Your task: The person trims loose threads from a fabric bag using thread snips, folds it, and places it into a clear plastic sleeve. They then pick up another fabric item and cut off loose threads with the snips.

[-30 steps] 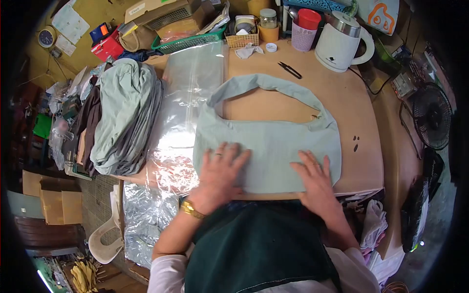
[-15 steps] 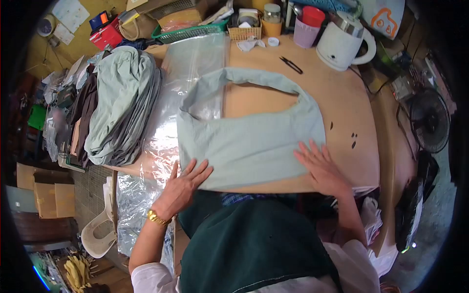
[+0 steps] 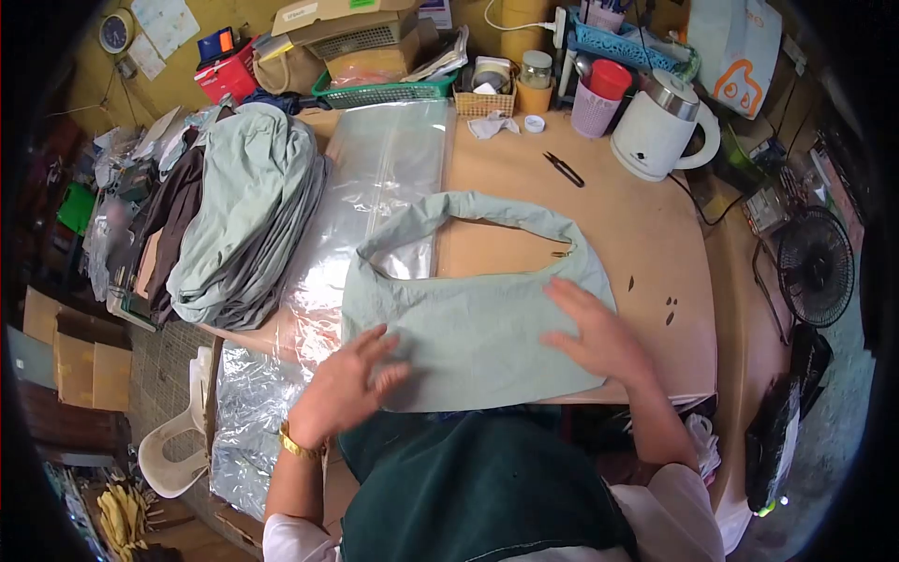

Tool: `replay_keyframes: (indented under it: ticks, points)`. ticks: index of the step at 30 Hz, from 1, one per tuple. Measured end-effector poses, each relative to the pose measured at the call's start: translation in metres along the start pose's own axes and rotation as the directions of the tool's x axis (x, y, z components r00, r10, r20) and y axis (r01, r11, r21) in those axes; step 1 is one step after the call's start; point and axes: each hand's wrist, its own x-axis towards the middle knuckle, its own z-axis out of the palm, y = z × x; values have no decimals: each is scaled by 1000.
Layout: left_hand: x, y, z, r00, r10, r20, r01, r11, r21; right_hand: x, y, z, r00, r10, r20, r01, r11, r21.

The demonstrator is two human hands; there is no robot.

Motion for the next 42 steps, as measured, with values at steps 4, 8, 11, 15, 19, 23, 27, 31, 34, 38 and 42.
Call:
replay_keyframes:
  ticks: [4, 8, 11, 15, 19, 23, 27, 31, 34, 38, 42]
  points:
    - [80, -2, -1, 981, -112, -160, 1, 823, -568, 90, -9, 5, 998, -12, -67, 62, 564, 824]
    - [125, -59, 4, 944, -314, -99, 100, 561, -822, 146, 66, 8, 969, 240, -59, 53, 34, 998]
    - [97, -32, 10, 927, -152, -344, -79, 816, -573, 124, 57, -4, 958, 252, -135, 106, 125, 986]
    - [52, 11, 50, 923, 207, -325, -94, 939, 332, 60, -18, 18, 958, -25, -285, 17, 999, -32]
    - [43, -23, 63, 983, 128, -135, -64, 915, 398, 48, 6, 55, 948, 26, -318, -92, 976, -196]
    - [18, -44, 18, 902, 109, -418, -17, 976, 218, 44, 6, 57, 928, 147, -343, -221, 957, -186]
    - [-38, 38, -58, 124, 241, -963, -342, 921, 186, 44, 4, 59, 908, 197, -370, -283, 939, -195]
    - [-78, 70, -95, -550, 295, -782, -475, 660, 582, 45, 4, 61, 911, 158, -380, -263, 934, -243]
    - [-93, 86, -111, -573, 412, -709, -457, 558, 693, 45, 4, 62, 909, 164, -382, -269, 933, -240]
    - [-102, 97, -121, -454, 527, -718, -521, 497, 694, 46, 6, 61, 914, 165, -370, -264, 936, -234]
    - [-95, 100, -127, -408, 543, -734, -573, 474, 669, 39, 0, 56, 937, 181, -297, -251, 943, -218]
